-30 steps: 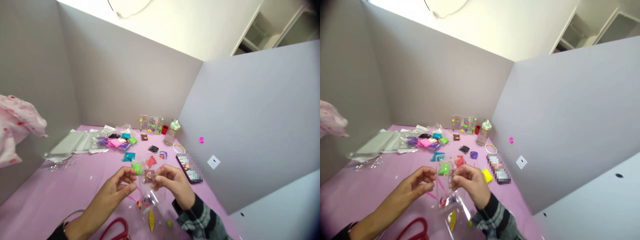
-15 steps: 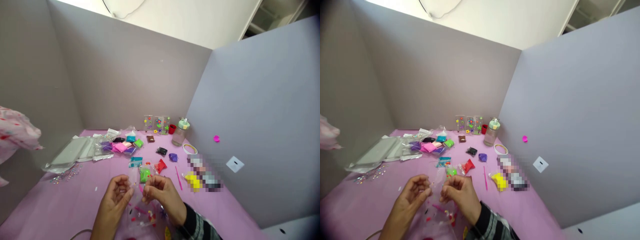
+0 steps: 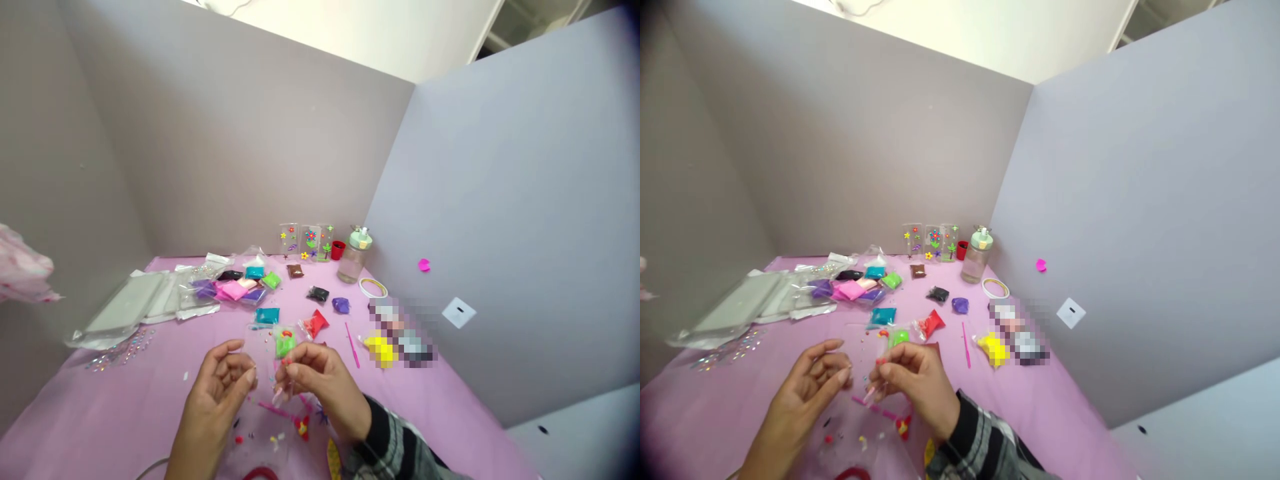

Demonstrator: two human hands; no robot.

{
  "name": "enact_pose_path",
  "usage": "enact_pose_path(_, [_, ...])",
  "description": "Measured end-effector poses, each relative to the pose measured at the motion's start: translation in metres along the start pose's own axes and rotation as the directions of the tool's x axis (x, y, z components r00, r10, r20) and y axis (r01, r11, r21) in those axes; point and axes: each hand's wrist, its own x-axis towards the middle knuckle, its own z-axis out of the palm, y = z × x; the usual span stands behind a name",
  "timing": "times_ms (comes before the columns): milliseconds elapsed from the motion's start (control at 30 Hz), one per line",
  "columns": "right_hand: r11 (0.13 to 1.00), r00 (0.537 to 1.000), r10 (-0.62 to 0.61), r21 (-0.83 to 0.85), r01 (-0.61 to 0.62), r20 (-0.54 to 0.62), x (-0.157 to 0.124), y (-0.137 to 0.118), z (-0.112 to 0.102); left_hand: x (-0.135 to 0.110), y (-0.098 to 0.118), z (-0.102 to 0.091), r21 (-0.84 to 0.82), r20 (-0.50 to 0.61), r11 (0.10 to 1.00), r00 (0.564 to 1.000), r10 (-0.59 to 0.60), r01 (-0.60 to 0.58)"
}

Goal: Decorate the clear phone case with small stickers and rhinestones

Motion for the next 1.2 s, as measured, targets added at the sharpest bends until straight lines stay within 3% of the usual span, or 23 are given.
enact_pose_path(67, [1.000, 1.000, -0.014, 0.004, 0.014, -0.026, 0.000, 0.001, 0.000, -0.003, 0.002, 0.000, 0.183, -0.134, 0.968, 0.971, 0.199, -0.173])
enact_pose_path(100, [1.000, 0.999, -0.021, 0.002, 0.021, -0.038, 0.000, 0.001, 0.001, -0.005, 0.003, -0.001, 0.289, -0.163, 0.915, 0.927, 0.338, -0.283])
enact_pose_path(200, [0.999, 0.996, -0.040, -0.028, 0.038, -0.085, -0.002, 0.001, 0.006, -0.009, 0.007, -0.003, 0.497, -0.046, 0.648, 0.728, 0.684, -0.578])
enact_pose_path(267, [0.997, 0.993, -0.053, -0.060, 0.047, -0.103, -0.004, 0.004, 0.011, -0.009, 0.007, -0.005, 0.539, 0.081, 0.486, 0.617, 0.783, -0.688])
enact_pose_path(300, [0.996, 0.993, -0.058, -0.071, 0.051, -0.105, -0.006, 0.005, 0.014, -0.009, 0.006, -0.006, 0.551, 0.127, 0.432, 0.584, 0.802, -0.714])
enact_pose_path(367, [0.994, 0.992, -0.072, -0.094, 0.063, -0.102, -0.009, 0.009, 0.018, -0.007, 0.004, -0.007, 0.566, 0.181, 0.380, 0.561, 0.808, -0.731])
enact_pose_path(533, [0.913, 0.967, -0.241, -0.358, 0.198, -0.081, -0.015, 0.015, 0.022, -0.005, 0.002, -0.009, 0.595, 0.233, 0.348, 0.570, 0.788, -0.724])
enact_pose_path(733, [0.587, 0.867, -0.489, -0.700, 0.407, 0.094, -0.021, 0.012, 0.020, -0.005, 0.009, -0.009, 0.601, 0.297, 0.285, 0.539, 0.788, -0.747])
enact_pose_path(800, [0.538, 0.854, -0.505, -0.727, 0.427, 0.128, -0.023, 0.011, 0.021, -0.006, 0.011, -0.006, 0.586, 0.291, 0.307, 0.548, 0.784, -0.750])
enact_pose_path(833, [0.560, 0.864, -0.490, -0.717, 0.415, 0.118, -0.023, 0.011, 0.021, -0.006, 0.011, -0.005, 0.575, 0.278, 0.333, 0.562, 0.779, -0.747])
enact_pose_path(900, [0.715, 0.917, -0.397, -0.613, 0.336, 0.040, -0.022, 0.010, 0.023, -0.006, 0.010, -0.004, 0.547, 0.233, 0.420, 0.614, 0.754, -0.724])
enact_pose_path(1000, [0.949, 0.986, -0.159, -0.283, 0.138, -0.055, -0.018, 0.008, 0.024, -0.007, 0.006, -0.003, 0.478, 0.153, 0.616, 0.750, 0.644, -0.626])
enact_pose_path(1100, [0.997, 0.999, -0.032, -0.066, 0.029, -0.034, -0.014, 0.006, 0.021, -0.010, 0.002, -0.004, 0.416, 0.084, 0.760, 0.853, 0.515, -0.499])
enact_pose_path(1200, [1.000, 1.000, 0.002, 0.024, -0.002, -0.007, -0.012, 0.006, 0.018, -0.013, 0.002, -0.004, 0.373, 0.058, 0.785, 0.857, 0.511, -0.494])
